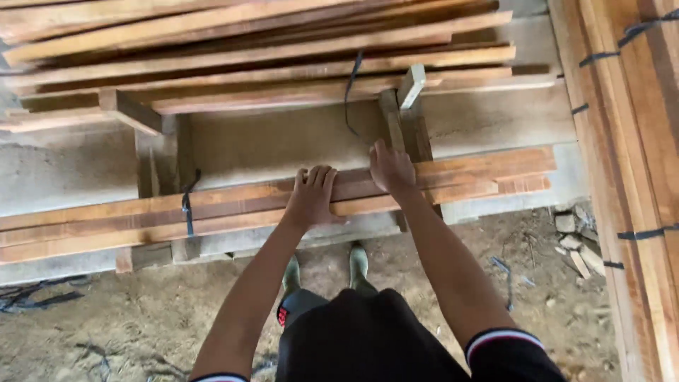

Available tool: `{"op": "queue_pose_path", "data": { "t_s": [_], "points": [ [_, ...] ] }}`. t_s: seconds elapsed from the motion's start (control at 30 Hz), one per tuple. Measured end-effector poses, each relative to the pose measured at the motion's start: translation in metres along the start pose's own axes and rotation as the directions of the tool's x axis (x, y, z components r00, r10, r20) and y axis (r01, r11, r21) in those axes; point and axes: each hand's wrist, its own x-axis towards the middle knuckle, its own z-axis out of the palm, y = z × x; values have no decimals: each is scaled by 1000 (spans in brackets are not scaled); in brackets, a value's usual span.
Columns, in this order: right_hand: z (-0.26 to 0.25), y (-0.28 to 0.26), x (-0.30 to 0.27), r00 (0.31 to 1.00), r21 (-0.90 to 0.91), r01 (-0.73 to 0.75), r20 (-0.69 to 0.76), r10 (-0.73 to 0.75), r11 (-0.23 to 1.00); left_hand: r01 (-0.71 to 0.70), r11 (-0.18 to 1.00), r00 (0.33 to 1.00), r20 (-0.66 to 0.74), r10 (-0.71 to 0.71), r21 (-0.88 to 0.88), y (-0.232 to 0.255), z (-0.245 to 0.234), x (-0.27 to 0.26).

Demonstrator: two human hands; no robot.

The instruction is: Bundling wooden slats together using plastic straps.

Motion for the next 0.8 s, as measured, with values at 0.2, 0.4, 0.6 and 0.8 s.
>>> {"op": "queue_pose_path", "data": {
  "t_s": [0.2, 0.4, 0.6, 0.8],
  "points": [
    [23, 5, -8, 990, -127, -50, 127, 66, 991, 35, 999, 985, 166, -37, 12, -3, 13, -1],
    [-12, 0, -2, 908, 73, -179, 395, 136, 981, 13, 1000, 966, 256, -18, 21, -1, 2, 4],
    [-20, -3, -4, 912, 272, -300, 364, 191, 914, -2, 999, 983, 184, -7, 46, 0, 4, -3],
    [6, 15, 18, 868, 305, -406, 424, 259, 861, 7, 1000, 989, 145, -11, 25, 3, -11, -3]
  ]
}}
